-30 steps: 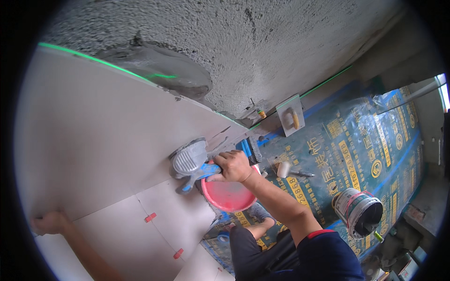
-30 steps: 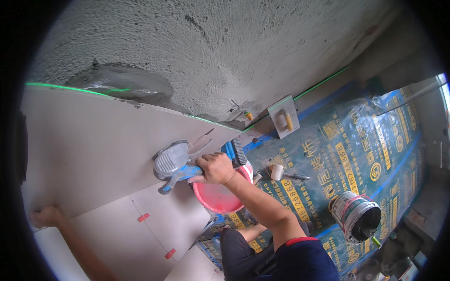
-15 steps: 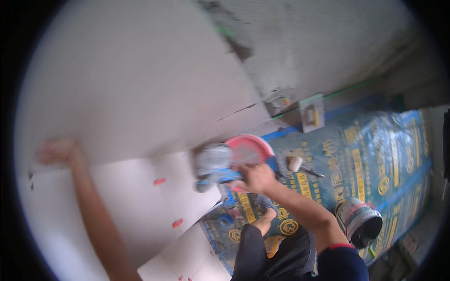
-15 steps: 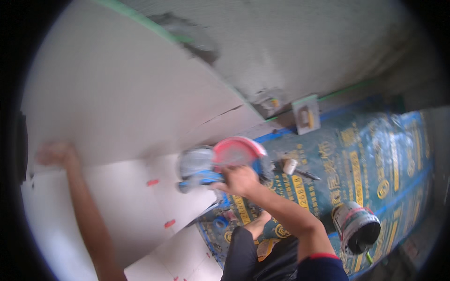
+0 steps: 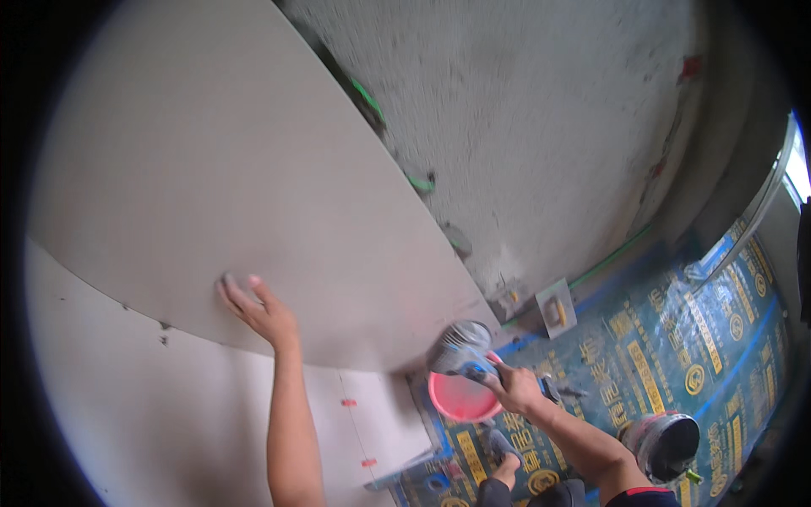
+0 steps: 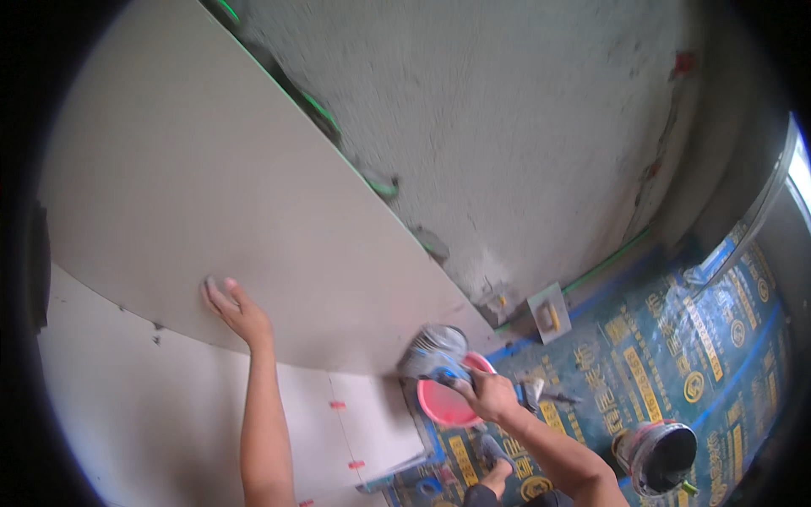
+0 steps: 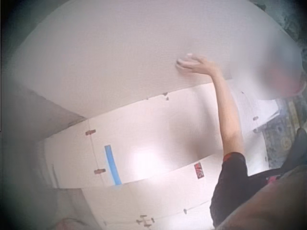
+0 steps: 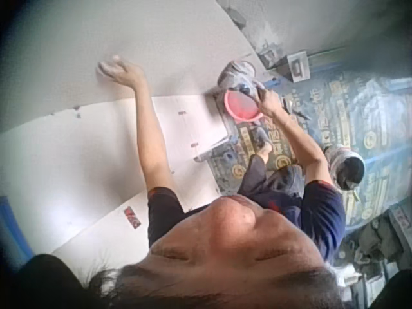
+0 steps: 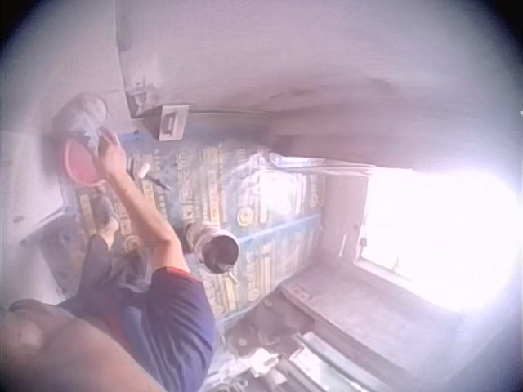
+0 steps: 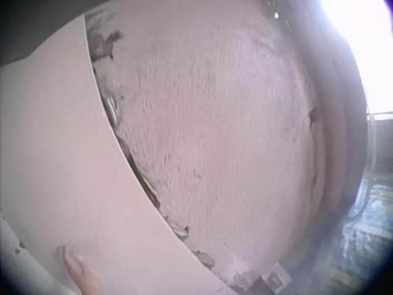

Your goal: The person applies mortar from a bucket onto a large wall tile using a notched trowel, spreading it across the surface. They then lift the tile and press it onto the wall, using a suction cup tool and a rubber mallet to adjust and secure it into place.

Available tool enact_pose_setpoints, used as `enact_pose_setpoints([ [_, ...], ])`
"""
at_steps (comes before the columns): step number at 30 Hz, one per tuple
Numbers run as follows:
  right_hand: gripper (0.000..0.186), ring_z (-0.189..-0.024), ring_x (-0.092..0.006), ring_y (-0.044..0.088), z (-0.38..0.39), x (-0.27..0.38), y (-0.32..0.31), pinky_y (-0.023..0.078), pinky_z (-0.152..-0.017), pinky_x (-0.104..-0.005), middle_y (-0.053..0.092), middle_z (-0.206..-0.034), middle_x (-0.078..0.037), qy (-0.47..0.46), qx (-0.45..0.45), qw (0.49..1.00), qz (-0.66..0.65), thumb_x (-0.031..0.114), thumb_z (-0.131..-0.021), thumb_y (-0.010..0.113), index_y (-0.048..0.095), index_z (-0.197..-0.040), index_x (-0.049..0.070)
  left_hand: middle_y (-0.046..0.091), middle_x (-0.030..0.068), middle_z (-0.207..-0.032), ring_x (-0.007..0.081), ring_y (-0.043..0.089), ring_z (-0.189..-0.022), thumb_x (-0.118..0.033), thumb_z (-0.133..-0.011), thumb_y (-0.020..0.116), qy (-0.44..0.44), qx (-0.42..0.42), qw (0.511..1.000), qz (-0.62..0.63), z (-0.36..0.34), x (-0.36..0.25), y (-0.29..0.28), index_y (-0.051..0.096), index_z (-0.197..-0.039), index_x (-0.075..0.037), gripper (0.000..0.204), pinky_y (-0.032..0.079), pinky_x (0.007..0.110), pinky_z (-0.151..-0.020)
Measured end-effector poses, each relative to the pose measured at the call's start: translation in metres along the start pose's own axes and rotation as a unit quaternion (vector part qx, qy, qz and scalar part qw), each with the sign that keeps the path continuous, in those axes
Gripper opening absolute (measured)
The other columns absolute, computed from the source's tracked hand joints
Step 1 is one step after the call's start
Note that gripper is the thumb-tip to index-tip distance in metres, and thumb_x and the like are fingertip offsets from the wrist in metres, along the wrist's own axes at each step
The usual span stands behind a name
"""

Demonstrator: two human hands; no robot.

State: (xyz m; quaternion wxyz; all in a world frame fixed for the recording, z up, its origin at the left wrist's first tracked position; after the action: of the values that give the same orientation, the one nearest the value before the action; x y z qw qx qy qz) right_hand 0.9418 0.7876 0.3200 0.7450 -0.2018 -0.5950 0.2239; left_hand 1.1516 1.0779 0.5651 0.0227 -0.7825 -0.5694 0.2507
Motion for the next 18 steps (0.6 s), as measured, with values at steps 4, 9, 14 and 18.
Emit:
enact_pose_setpoints([
  [4, 0.054, -0.085, -0.0425, 0.062, -0.038, 0.145, -0.080, 0.048, -0.076, -0.0501, 0.065, -0.083, -0.024, -0.121, -0.077, 0.990, -0.009, 0.054, -0.093, 0.043, 0.058, -0.109, 0.003, 0.062, 0.0166, -0.094, 0.0263, 0.058, -0.088, -0.034, -0.098, 0.049, -0.022, 0.155, 0.956, 0.247, -0.050, -0.108, -0.023, 0.060, -0.096, 0.005, 0.041, 0.044, 0.036, -0.080],
  [9, 0.056, -0.080, -0.0426, 0.062, -0.056, 0.260, -0.135, 0.047, -0.072, -0.0509, 0.064, -0.079, -0.023, -0.216, -0.139, 0.966, -0.038, 0.055, -0.092, 0.046, 0.058, -0.103, 0.002, 0.061, 0.0099, -0.065, 0.0290, 0.061, -0.061, -0.036, -0.094, 0.052, 0.116, 0.198, 0.963, 0.143, -0.077, -0.209, -0.050, 0.059, -0.069, -0.003, 0.042, 0.047, 0.037, -0.057],
  [14, 0.062, -0.081, -0.0411, 0.063, -0.063, 0.309, -0.174, 0.049, -0.072, -0.0489, 0.065, -0.081, -0.022, -0.260, -0.179, 0.947, -0.055, 0.061, -0.092, 0.042, 0.059, -0.096, 0.002, 0.062, 0.0109, -0.064, 0.0324, 0.061, -0.059, -0.030, -0.090, 0.053, 0.247, 0.065, 0.966, -0.045, -0.132, -0.234, -0.058, 0.057, -0.062, -0.006, 0.037, 0.047, 0.043, -0.051],
  [18, 0.062, -0.078, -0.0409, 0.064, -0.072, 0.315, -0.187, 0.050, -0.071, -0.0484, 0.066, -0.077, -0.022, -0.270, -0.192, 0.941, -0.064, 0.061, -0.090, 0.044, 0.061, -0.093, 0.001, 0.061, 0.0125, -0.063, 0.0361, 0.059, -0.056, -0.024, -0.088, 0.051, 0.270, -0.002, 0.961, -0.066, -0.138, -0.237, -0.044, 0.058, -0.062, -0.006, 0.033, 0.046, 0.045, -0.050],
])
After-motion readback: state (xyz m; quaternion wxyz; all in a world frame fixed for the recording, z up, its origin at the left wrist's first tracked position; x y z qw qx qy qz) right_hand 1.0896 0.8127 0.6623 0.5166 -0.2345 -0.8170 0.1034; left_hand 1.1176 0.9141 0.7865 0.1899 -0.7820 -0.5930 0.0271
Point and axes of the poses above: each hand's wrist, its own z-axis away from the middle knuckle, its own y-axis out of the palm, x = y × z, the point moved 2 cm from there along -z, towards the middle knuckle
